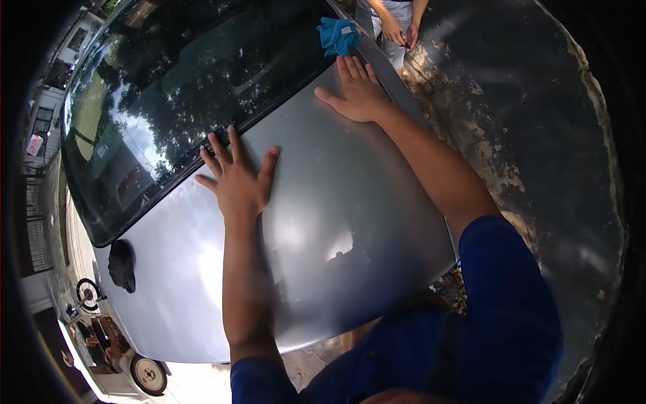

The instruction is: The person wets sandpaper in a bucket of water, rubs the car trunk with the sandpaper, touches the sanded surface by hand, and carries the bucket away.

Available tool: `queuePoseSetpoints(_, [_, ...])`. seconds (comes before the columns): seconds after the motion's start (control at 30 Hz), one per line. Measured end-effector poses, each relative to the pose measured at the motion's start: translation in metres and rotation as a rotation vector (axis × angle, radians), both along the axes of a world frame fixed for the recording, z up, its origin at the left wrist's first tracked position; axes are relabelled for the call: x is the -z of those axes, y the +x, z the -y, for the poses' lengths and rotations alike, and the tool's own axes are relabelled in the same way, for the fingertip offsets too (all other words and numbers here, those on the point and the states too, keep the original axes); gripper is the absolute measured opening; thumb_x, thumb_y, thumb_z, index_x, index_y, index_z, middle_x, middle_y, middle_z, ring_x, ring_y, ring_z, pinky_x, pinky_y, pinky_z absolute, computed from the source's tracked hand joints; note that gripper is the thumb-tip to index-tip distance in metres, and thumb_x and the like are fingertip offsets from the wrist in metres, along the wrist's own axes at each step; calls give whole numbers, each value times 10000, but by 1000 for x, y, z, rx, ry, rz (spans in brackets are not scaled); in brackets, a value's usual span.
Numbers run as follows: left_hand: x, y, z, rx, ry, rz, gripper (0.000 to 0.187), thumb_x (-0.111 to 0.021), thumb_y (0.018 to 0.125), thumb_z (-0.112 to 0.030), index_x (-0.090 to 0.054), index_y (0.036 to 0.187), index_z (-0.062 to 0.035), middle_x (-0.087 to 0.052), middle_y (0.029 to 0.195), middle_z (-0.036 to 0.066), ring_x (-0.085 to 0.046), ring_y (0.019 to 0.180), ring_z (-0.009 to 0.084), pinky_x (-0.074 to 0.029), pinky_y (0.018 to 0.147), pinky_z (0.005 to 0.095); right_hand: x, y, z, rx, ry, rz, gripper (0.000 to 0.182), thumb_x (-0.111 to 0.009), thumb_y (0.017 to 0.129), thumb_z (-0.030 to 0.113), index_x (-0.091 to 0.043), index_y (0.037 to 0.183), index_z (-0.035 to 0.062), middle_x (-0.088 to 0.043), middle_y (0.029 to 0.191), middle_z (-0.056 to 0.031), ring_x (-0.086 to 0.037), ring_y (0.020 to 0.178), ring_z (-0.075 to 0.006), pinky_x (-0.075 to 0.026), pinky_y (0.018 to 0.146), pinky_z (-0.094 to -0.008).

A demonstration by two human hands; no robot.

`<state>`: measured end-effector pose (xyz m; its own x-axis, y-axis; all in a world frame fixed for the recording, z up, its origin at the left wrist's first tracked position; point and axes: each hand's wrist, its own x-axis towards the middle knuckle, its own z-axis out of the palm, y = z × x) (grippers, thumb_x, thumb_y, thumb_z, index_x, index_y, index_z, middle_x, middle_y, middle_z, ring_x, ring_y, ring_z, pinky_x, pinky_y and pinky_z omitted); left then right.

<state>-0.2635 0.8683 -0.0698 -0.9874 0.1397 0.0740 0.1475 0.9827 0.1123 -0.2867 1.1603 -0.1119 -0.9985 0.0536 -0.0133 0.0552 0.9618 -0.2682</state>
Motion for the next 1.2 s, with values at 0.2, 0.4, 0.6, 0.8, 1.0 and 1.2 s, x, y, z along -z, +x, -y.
queuePoseSetpoints(0.2, [-6,-90,-125,562,437,-410,756,-768,963,-487,-503,1585,-150,-401,1656,293,-399,1497,542,-338,1222,614,-26,101,49,-332,-14,-21,1127,-381,1031,797,-151,1686,-91,-133,1784,-267,-95,1675,-371,-96,1358,-484])
queuePoseSetpoints(0.4, [5,-170,-236,770,-17,-283,585,-824,912,-375,-576,1424,-235,-547,1447,213,-529,1371,455,-453,1111,619,-26,120,40,-253,-113,-84,1059,-441,1045,730,-225,1666,-101,-175,1772,-275,-140,1665,-390,-124,1353,-493])
queuePoseSetpoints(0.6, [-31,-238,-152,430,57,-525,458,-808,927,-300,-577,1298,-163,-596,1215,175,-656,1155,396,-553,920,508,-16,90,19,-174,-98,-79,1058,-390,1049,759,-230,1677,-78,-193,1771,-263,-143,1664,-386,-130,1355,-478])
queuePoseSetpoints(0.8, [-47,-224,-140,402,23,-375,782,-610,966,-756,-485,1563,-268,-511,1460,245,-523,1367,444,-440,1079,624,12,-27,-21,53,-127,-88,1097,-360,1035,791,-172,1695,-65,-131,1790,-256,-109,1671,-386,-124,1354,-487])
queuePoseSetpoints(1.0, [-47,-198,-110,513,32,-521,862,-608,974,-742,-337,1684,-337,-323,1680,280,-400,1502,502,-362,1163,670,-3,12,11,12,-133,-89,1144,-358,1014,817,-135,1698,-73,-131,1789,-259,-91,1677,-364,-80,1361,-472])
queuePoseSetpoints(1.2, [-16,-62,-17,606,73,-236,838,-647,1020,-593,-325,1708,-240,-248,1738,266,-287,1585,497,-238,1255,665,12,38,44,71,-166,-188,1142,-324,1011,831,-225,1673,-95,-184,1771,-281,-140,1666,-385,-102,1358,-472])
